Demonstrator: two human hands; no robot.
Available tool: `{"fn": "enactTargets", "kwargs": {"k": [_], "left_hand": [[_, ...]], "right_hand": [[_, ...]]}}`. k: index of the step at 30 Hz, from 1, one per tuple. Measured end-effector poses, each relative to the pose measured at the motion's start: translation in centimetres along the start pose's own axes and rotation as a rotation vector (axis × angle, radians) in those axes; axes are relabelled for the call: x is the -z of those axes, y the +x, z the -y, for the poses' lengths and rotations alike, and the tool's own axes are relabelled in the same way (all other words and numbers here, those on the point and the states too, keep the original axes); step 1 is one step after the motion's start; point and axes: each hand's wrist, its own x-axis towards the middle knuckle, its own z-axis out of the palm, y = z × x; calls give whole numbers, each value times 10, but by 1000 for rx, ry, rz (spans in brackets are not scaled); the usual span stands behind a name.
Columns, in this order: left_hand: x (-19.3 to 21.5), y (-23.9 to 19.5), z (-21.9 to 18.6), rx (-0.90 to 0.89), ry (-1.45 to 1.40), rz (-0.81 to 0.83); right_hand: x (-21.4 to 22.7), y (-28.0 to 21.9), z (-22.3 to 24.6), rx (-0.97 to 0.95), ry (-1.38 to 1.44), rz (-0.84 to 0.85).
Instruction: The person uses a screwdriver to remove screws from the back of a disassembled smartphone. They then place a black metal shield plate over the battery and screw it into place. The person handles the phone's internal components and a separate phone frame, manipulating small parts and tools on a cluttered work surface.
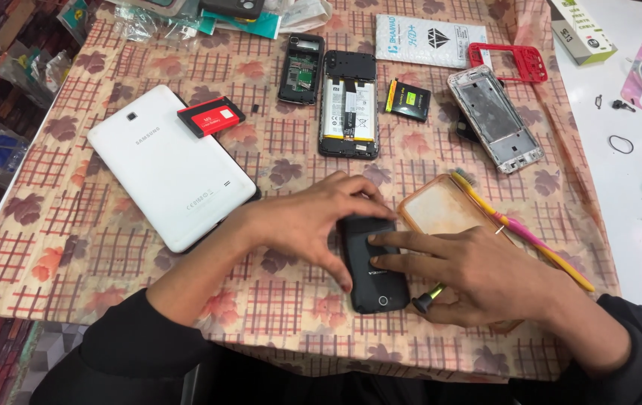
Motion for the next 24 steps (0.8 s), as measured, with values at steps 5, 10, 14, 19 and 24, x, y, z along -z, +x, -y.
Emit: {"fn": "enactTargets", "kwargs": {"k": [5,10,14,19,24], "left_hand": [[-12,3,-4,-53,105,-22],[-13,3,2,-83,115,-22],[-15,3,4,-119,145,-31],[-17,3,5,-134,133,-25],[-14,1,7,-164,77,-11]], "right_hand": [[-5,0,-3,-35,-122,107],[-12,-2,0,87,-260,43],[-24,-4,6,223,-462,-41],[-35,-4,12,283,-704,-86],[-39,-4,15,331,-928,-98]]}}
